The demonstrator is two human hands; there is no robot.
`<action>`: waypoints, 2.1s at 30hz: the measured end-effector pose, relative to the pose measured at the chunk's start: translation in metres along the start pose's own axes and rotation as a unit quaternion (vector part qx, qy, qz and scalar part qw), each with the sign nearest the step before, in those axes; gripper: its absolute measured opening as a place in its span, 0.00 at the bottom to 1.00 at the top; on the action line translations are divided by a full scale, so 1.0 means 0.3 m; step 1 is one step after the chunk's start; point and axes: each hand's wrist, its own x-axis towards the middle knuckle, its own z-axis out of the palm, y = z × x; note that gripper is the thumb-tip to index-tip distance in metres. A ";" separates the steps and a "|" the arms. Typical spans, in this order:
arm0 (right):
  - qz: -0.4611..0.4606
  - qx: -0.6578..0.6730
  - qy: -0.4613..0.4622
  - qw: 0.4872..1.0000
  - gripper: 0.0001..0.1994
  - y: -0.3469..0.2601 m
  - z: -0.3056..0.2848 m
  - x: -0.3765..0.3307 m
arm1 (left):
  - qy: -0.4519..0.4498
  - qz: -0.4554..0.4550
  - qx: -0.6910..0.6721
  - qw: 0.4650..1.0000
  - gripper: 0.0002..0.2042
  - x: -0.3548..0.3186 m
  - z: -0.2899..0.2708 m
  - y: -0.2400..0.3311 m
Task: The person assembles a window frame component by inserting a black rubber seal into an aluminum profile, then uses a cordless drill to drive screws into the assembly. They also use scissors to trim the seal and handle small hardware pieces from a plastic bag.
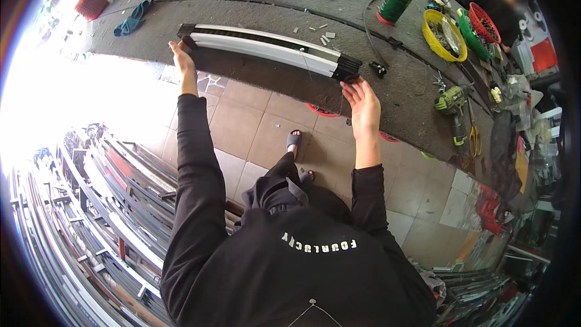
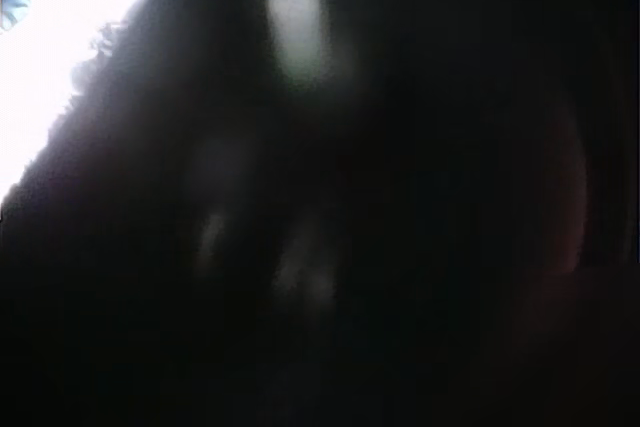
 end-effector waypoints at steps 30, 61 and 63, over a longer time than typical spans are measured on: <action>-0.021 -0.377 -0.119 0.918 0.23 -0.161 0.034 0.175 | -0.280 0.228 0.513 0.779 0.14 -0.461 0.559 0.553; 0.005 0.000 -0.188 0.982 0.33 -0.172 0.130 0.280 | -0.378 0.194 0.520 0.741 0.15 -0.450 0.530 0.569; -0.011 -0.010 -0.171 0.985 0.32 -0.241 0.095 0.238 | -0.345 0.232 0.481 0.772 0.16 -0.439 0.515 0.569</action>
